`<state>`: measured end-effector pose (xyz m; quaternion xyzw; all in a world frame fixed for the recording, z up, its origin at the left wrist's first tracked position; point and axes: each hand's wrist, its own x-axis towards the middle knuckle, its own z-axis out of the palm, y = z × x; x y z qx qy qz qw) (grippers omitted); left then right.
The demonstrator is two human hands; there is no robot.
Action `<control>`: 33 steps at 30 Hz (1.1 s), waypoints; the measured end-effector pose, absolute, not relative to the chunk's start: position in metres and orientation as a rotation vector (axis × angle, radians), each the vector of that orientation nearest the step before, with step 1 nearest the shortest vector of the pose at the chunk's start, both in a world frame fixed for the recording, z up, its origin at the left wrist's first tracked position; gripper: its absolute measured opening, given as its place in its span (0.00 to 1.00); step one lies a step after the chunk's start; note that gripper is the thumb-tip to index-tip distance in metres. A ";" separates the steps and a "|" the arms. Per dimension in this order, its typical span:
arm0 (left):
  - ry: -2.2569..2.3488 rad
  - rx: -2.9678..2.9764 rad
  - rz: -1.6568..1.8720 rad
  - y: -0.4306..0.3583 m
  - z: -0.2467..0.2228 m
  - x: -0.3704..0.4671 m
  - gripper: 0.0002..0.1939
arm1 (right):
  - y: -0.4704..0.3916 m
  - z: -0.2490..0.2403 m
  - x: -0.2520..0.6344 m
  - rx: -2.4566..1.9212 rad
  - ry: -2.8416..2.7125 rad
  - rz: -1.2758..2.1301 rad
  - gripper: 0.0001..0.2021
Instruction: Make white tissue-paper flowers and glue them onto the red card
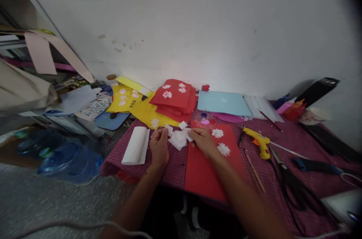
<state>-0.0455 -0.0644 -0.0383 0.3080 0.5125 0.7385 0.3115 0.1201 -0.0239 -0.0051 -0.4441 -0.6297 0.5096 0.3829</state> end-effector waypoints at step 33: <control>1.292 0.922 1.844 -0.075 -0.030 -0.041 0.11 | -0.025 -0.002 0.118 -1.000 -1.304 1.572 0.12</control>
